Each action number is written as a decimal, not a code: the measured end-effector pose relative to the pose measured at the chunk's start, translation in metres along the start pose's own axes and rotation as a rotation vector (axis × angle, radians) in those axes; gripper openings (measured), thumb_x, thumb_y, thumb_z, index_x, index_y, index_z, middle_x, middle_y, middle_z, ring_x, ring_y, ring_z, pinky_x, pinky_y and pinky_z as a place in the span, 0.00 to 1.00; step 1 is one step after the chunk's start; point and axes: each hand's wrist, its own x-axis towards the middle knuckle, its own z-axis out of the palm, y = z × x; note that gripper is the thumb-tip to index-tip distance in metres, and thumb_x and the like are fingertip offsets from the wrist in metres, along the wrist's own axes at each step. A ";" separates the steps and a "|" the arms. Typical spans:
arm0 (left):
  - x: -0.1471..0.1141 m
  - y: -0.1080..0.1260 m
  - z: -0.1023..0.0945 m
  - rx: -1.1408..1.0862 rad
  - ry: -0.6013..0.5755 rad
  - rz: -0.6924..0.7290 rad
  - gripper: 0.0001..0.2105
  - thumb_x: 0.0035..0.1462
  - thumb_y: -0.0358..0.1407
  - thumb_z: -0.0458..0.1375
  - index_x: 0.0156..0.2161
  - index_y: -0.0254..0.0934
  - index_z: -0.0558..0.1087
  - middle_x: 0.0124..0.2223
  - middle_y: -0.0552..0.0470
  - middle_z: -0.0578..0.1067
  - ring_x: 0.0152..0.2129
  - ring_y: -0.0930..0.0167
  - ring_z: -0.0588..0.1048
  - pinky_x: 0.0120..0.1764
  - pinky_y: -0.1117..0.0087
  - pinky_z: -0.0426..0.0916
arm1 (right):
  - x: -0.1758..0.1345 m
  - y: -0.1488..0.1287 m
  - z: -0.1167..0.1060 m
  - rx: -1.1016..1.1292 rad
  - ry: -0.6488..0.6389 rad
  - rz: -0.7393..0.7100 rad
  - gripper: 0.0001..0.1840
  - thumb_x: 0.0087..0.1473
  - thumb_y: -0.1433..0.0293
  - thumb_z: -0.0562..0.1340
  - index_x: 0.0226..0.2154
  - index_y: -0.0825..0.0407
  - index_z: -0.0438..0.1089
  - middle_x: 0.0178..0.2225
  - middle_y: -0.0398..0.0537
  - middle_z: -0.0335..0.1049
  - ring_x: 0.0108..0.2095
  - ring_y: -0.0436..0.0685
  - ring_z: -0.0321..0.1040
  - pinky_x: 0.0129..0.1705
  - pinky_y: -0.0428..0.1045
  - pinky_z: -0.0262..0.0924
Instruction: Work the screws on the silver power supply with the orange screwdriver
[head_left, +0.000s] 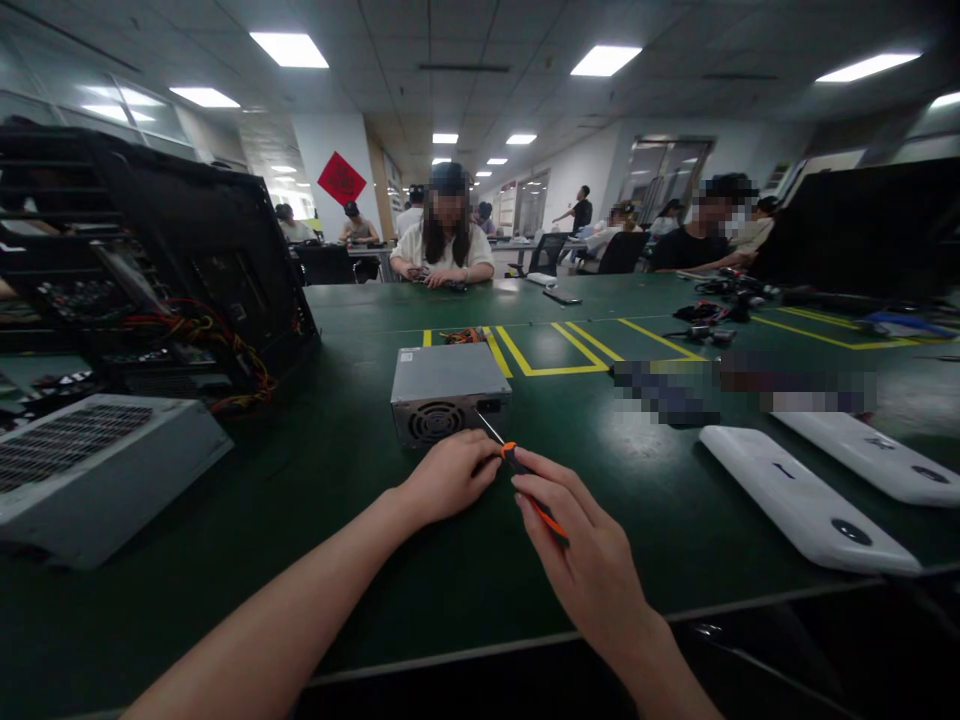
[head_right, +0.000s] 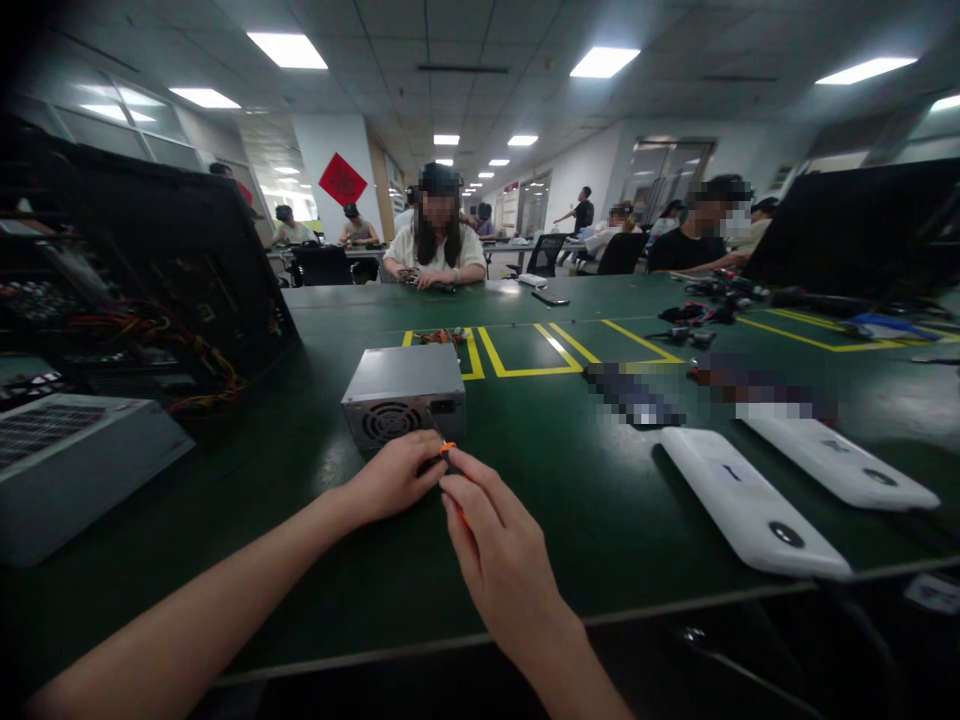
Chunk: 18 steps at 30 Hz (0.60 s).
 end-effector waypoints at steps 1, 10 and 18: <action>0.001 0.003 0.000 0.023 -0.011 0.027 0.09 0.58 0.32 0.47 0.36 0.36 0.69 0.35 0.51 0.71 0.33 0.73 0.70 0.37 0.72 0.65 | 0.000 0.000 0.001 0.001 -0.005 -0.003 0.13 0.56 0.77 0.52 0.44 0.51 0.60 0.50 0.51 0.62 0.51 0.53 0.61 0.51 0.52 0.61; -0.002 -0.002 -0.006 0.156 -0.029 0.021 0.10 0.58 0.31 0.46 0.38 0.36 0.69 0.34 0.50 0.71 0.32 0.72 0.71 0.37 0.71 0.66 | 0.000 0.000 0.003 0.001 -0.026 0.022 0.12 0.57 0.77 0.51 0.43 0.51 0.60 0.49 0.52 0.62 0.51 0.54 0.61 0.51 0.53 0.62; -0.002 -0.004 -0.006 0.160 -0.018 0.048 0.09 0.56 0.30 0.47 0.35 0.36 0.69 0.33 0.51 0.72 0.31 0.72 0.71 0.36 0.71 0.65 | 0.002 -0.008 0.004 -0.077 -0.051 -0.036 0.14 0.55 0.78 0.50 0.44 0.54 0.60 0.48 0.56 0.62 0.50 0.57 0.61 0.49 0.54 0.63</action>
